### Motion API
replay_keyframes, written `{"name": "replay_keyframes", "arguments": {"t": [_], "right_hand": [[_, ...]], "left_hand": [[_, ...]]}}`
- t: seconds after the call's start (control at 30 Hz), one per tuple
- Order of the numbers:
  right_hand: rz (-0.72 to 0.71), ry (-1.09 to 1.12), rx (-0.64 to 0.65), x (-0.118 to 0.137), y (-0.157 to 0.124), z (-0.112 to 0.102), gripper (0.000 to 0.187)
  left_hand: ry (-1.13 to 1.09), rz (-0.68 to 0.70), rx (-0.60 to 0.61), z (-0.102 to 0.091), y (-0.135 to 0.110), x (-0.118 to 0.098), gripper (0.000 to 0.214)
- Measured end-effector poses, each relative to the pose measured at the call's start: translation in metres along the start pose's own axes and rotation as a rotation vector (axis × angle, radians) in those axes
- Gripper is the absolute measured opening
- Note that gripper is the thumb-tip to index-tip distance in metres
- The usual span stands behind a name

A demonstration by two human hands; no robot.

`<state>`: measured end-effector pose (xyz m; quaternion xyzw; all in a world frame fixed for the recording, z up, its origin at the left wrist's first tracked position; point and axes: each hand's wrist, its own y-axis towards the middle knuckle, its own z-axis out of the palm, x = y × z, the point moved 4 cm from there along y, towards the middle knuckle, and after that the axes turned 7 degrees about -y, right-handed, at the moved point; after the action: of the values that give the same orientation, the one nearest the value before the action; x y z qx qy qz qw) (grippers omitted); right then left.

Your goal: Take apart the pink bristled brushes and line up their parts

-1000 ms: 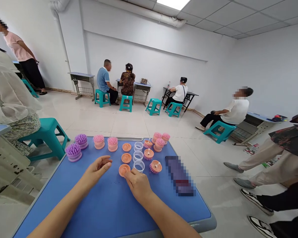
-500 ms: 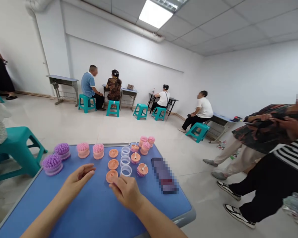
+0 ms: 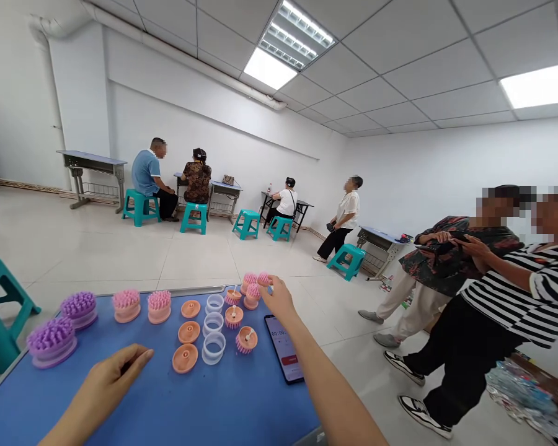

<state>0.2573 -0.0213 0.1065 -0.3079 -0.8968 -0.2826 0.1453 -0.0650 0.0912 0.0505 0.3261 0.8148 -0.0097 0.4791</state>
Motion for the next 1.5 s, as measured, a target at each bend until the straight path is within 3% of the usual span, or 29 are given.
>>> {"name": "replay_keyframes", "arguments": {"t": [0.13, 0.3, 0.43, 0.63, 0.8, 0.9, 1.1, 1.23, 1.3, 1.4, 1.5], "right_hand": [[0.005, -0.069, 0.147, -0.007, 0.016, 0.027, 0.045], [0.040, -0.118, 0.202, -0.006, 0.015, 0.045, 0.062], [0.076, -0.128, 0.213, -0.006, 0.013, 0.048, 0.058], [0.097, -0.096, 0.211, -0.012, 0.012, 0.049, 0.054], [0.177, -0.039, 0.175, -0.029, 0.013, 0.033, 0.058], [0.229, 0.015, 0.119, -0.041, 0.012, 0.016, 0.065], [0.257, 0.201, -0.059, -0.049, 0.003, -0.030, 0.062], [0.195, 0.405, -0.149, -0.022, -0.018, -0.056, 0.058], [0.126, 0.698, -0.114, 0.003, -0.034, -0.059, 0.059], [-0.017, 1.046, 0.150, 0.050, -0.063, -0.044, 0.058], [-0.137, 1.154, 0.484, 0.091, -0.093, -0.012, 0.063]], "left_hand": [[-0.015, -0.014, 0.000, 0.001, 0.000, 0.003, 0.042], [-0.011, -0.055, 0.064, 0.001, 0.003, 0.011, 0.035], [0.006, -0.053, 0.141, 0.003, 0.005, 0.013, 0.034], [-0.013, -0.044, 0.060, 0.002, 0.002, 0.011, 0.038], [0.004, -0.047, 0.117, 0.002, 0.004, 0.008, 0.037], [-0.012, -0.044, 0.069, 0.000, 0.003, 0.003, 0.032], [-0.046, -0.037, 0.008, 0.002, -0.003, -0.003, 0.029], [-0.025, -0.047, 0.100, 0.004, 0.000, -0.002, 0.030], [-0.016, -0.052, 0.163, 0.005, 0.000, -0.003, 0.031], [-0.012, -0.073, 0.140, 0.003, 0.001, -0.003, 0.036], [-0.035, -0.124, 0.072, 0.000, 0.000, 0.001, 0.041]]}}
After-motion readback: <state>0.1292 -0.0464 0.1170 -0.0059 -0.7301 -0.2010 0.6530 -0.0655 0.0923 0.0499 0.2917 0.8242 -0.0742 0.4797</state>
